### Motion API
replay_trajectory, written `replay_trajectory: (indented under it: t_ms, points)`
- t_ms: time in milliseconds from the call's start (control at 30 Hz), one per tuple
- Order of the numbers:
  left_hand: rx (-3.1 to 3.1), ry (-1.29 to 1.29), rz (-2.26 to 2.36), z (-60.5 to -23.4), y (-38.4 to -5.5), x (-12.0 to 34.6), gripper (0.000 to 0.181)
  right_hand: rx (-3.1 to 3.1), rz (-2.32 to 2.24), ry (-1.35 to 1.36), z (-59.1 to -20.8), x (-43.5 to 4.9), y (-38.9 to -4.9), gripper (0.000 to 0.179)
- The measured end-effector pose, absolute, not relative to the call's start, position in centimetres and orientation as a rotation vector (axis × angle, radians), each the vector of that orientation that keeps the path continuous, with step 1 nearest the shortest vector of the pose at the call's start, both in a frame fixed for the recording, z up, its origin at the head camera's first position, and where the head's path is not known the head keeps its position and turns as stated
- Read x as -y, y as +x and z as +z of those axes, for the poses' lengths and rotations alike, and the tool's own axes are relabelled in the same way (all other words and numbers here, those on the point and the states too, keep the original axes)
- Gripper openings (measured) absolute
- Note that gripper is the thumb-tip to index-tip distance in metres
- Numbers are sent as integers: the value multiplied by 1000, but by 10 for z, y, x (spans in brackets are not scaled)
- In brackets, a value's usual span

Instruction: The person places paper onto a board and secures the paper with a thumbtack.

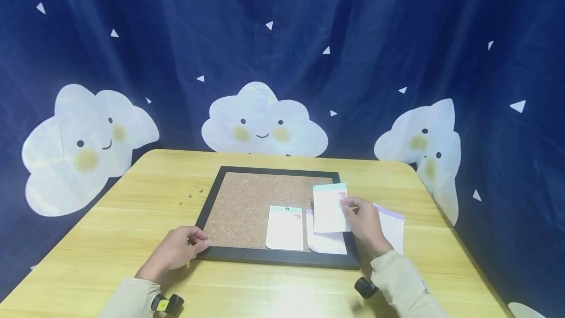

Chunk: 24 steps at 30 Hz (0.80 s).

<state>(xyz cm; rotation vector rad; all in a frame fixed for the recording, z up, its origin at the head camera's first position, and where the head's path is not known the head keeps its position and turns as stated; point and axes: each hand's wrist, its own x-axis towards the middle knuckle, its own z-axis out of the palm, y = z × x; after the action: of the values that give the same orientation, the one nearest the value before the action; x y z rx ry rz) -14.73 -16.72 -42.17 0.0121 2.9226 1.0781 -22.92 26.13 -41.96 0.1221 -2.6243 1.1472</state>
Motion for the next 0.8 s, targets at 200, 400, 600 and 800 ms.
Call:
replay_trajectory:
  t_ms: [200,400,600,800]
  points:
    - [-2919,16,1080,-422,-148,167,10,2640,1177,137,-420,-254,-229,18]
    - [-2912,7,1082,-424,-149,167,9,2631,1242,128,-422,-248,-230,17]
    - [-2917,8,1079,-425,-150,167,9,2620,1195,147,-424,-242,-232,12]
    - [-2921,12,1084,-424,-149,169,10,2628,1193,183,-426,-233,-234,8]
